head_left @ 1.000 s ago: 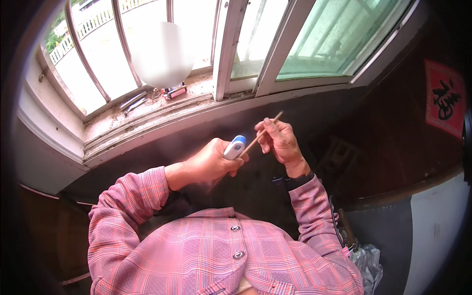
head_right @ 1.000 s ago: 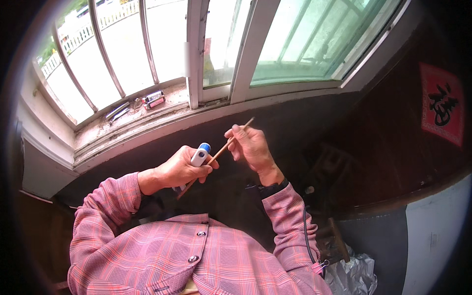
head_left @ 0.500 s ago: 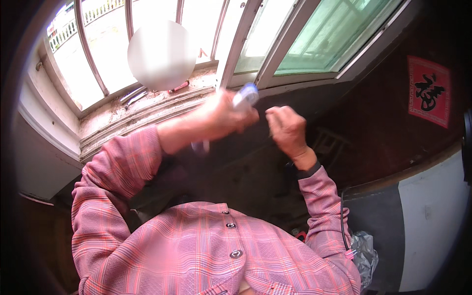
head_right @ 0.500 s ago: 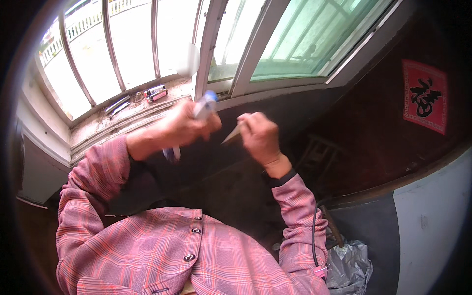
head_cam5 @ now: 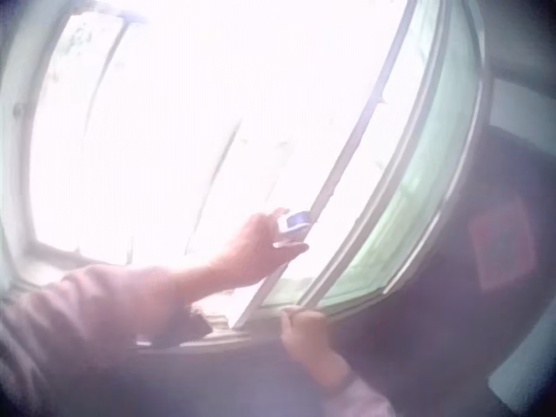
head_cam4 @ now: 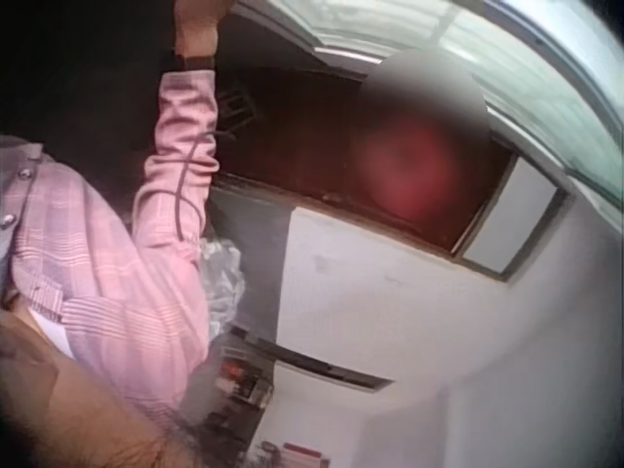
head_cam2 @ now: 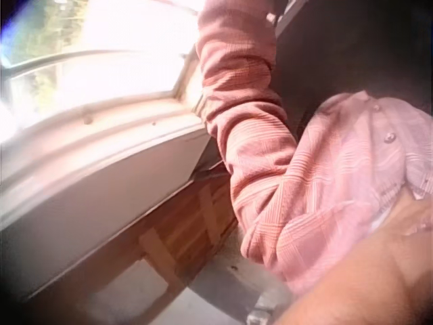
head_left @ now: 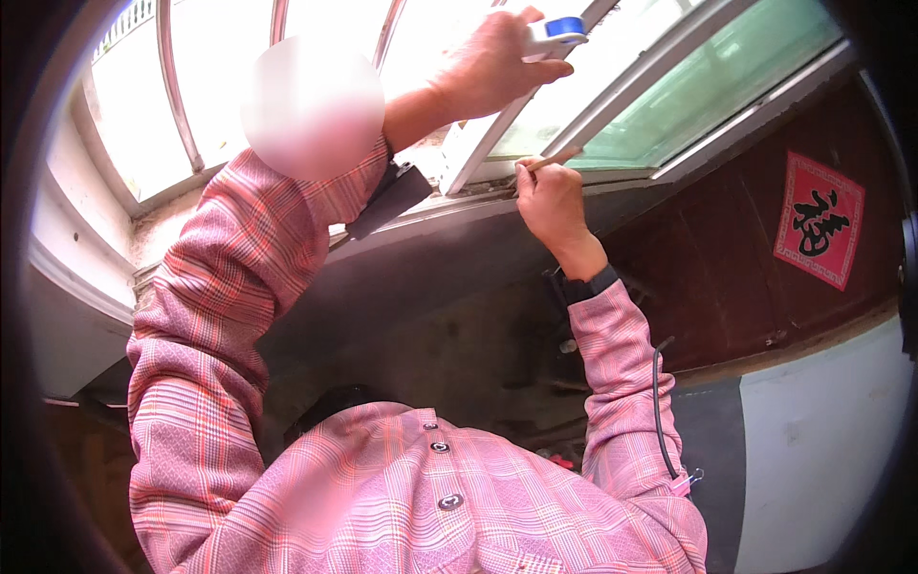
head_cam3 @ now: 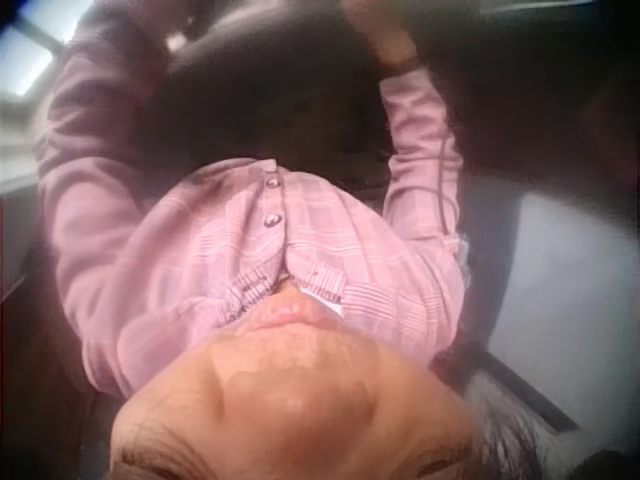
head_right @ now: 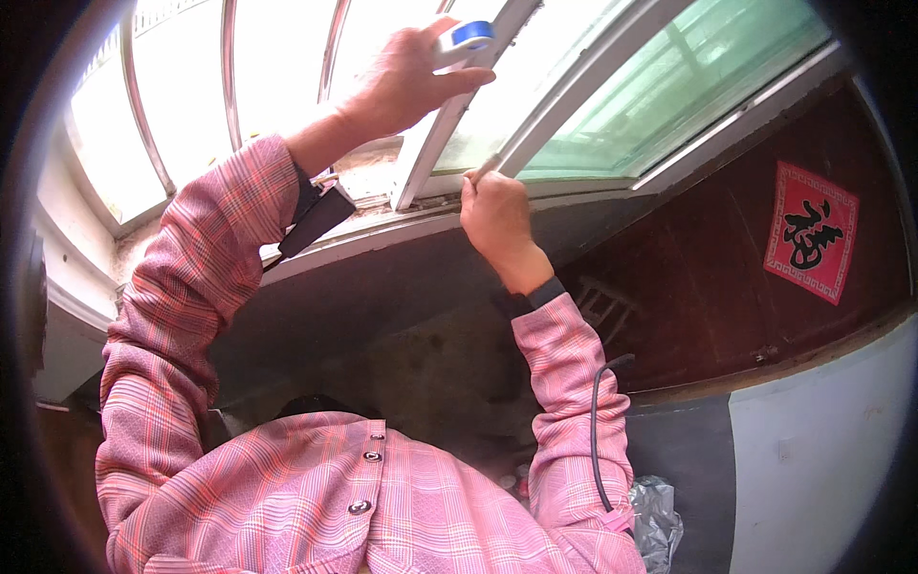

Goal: The person cleans a window frame using a toothbrush and a thin stick. They scrub the frame and sills, then move to a different window to continue cleaning.

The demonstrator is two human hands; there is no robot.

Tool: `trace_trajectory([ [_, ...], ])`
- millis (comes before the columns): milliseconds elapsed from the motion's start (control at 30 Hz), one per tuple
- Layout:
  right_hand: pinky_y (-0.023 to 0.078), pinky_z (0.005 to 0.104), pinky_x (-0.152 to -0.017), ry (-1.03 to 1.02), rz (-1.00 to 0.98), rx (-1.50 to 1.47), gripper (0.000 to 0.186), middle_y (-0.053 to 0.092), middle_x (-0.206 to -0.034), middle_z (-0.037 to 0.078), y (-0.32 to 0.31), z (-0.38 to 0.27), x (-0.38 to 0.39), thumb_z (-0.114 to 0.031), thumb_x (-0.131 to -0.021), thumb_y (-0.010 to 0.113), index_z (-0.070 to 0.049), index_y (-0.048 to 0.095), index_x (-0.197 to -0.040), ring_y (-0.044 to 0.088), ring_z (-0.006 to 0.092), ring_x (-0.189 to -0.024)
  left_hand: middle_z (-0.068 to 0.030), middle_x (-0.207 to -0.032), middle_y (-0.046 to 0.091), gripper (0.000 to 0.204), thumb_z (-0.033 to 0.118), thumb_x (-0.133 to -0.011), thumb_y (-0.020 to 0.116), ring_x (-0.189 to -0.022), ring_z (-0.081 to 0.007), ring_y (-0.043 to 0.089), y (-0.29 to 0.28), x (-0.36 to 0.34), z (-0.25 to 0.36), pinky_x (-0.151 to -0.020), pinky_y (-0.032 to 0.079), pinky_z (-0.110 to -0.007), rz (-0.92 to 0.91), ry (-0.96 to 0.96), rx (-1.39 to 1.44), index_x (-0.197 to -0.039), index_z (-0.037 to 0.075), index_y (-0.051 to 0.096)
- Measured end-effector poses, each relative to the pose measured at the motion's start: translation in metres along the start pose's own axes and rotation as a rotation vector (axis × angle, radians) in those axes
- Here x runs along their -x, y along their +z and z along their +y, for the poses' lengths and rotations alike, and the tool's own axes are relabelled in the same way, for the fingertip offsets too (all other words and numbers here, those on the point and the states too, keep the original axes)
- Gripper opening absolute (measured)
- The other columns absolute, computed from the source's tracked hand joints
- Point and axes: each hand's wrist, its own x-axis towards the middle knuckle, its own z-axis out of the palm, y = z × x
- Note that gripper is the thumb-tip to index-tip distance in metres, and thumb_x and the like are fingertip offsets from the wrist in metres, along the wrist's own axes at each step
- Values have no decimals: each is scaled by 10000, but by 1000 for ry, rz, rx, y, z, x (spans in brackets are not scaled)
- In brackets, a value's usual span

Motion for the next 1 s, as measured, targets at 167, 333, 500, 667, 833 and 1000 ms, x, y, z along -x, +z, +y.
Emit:
trace_trajectory([
  [167, 507, 375, -575, 123, -109, -240, 130, 641, -675, 176, 4, -2, -3, -88, -865, 602, 23, 670, -861, 661, 314, -631, -159, -794, 648, 318, 223, -831, 687, -733, -243, 636, 18, -15, 1, -675, 501, -374, -14, -68, 303, -1035, -9, 611],
  [333, 514, 283, -539, 233, -61, -404, 154, 654, -642, 91, -14, -10, -4, -95, -915, 572, 21, 673, -909, 678, 170, -578, -172, -788, 646, 293, 168, -823, 654, -729, -245, 626, 17, -16, 2, -671, 495, -394, -29, -162, 474, -1037, -26, 606],
  [500, 510, 239, -540, 195, -24, -477, 178, 653, -682, 78, -2, -21, 8, -90, -956, 535, 41, 655, -954, 654, 123, -579, -175, -802, 645, 302, 155, -824, 645, -742, -232, 621, 23, -19, -3, -676, 501, -390, -11, -111, 458, -1067, -21, 609],
  [667, 513, 240, -540, 173, 8, -565, 179, 653, -705, 79, 12, -24, 16, -93, -964, 531, 49, 638, -949, 654, 126, -587, -152, -874, 650, 285, 136, -845, 620, -784, -206, 620, 20, -21, 3, -684, 514, -379, -54, -134, 442, -1100, 6, 617],
  [833, 512, 244, -539, 191, -7, -530, 175, 649, -683, 74, -2, -7, 19, -93, -966, 534, 42, 644, -958, 656, 130, -580, -127, -909, 652, 286, 127, -858, 606, -790, -187, 619, 16, -22, 4, -699, 521, -360, -62, -119, 398, -1130, 39, 623],
  [1000, 503, 242, -531, 196, -3, -353, 180, 648, -672, 71, 4, 2, 14, -103, -958, 547, 38, 655, -923, 657, 124, -579, -127, -899, 653, 303, 127, -848, 616, -795, -181, 620, 19, -23, 5, -715, 520, -355, -6, -105, 426, -1138, 39, 622],
])
